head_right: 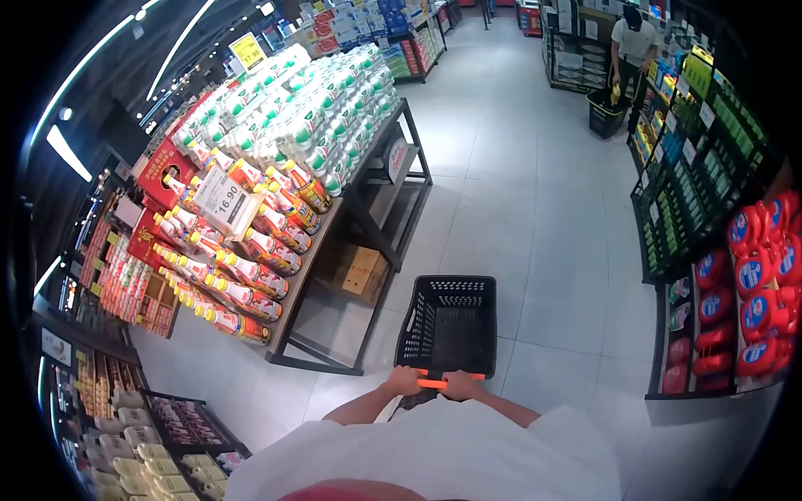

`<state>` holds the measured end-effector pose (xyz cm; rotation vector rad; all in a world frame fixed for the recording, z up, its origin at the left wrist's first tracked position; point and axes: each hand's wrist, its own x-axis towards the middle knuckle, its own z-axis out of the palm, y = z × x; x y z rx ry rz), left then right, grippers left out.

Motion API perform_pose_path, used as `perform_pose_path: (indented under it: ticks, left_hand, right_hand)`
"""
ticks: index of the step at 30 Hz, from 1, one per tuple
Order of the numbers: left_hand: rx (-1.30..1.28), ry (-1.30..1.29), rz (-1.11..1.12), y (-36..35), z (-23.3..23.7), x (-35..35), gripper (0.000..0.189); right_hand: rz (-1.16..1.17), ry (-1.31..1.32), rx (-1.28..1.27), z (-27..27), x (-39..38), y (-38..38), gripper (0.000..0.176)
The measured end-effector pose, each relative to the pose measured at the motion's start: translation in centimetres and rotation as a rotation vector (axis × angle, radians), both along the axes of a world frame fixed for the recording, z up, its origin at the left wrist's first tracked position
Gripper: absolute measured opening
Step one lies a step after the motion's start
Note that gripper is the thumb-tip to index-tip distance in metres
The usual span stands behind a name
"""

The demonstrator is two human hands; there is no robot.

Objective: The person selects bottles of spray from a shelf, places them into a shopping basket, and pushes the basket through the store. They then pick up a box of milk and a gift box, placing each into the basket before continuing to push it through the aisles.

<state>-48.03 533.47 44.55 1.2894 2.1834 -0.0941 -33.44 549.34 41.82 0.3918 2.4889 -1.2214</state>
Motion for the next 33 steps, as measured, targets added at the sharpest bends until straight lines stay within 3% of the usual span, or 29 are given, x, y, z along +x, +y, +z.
perform_pose_path:
  ticks: [2, 5, 8, 17, 23, 33]
  left_hand:
    - [0.003, 0.006, 0.001, 0.5, -0.8, -0.4, 0.034]
    - [-0.019, -0.005, 0.006, 1.8, -1.4, -1.6, 0.035]
    - [-0.023, -0.019, -0.014, 2.6, -1.2, -2.7, 0.034]
    - [-0.023, -0.034, -0.021, 7.1, -0.2, -8.7, 0.027]
    - [-0.003, -0.048, -0.028, 10.8, -0.7, -13.6, 0.029]
    - [0.002, -0.055, -0.069, 19.3, -0.7, -22.8, 0.030]
  right_hand:
    - [-0.037, 0.040, 0.045, -0.3, 0.0, 0.3, 0.033]
    - [0.063, 0.171, 0.453, -1.6, -0.8, 0.6, 0.030]
    - [0.093, 0.101, 0.375, 2.9, -2.5, 1.0, 0.025]
    - [0.075, -0.052, 0.453, 1.5, -9.6, 4.6, 0.033]
    - [0.057, -0.137, 0.501, -0.2, -14.7, 8.4, 0.029]
    - [0.023, -0.194, 0.516, 1.2, -23.5, 16.1, 0.024]
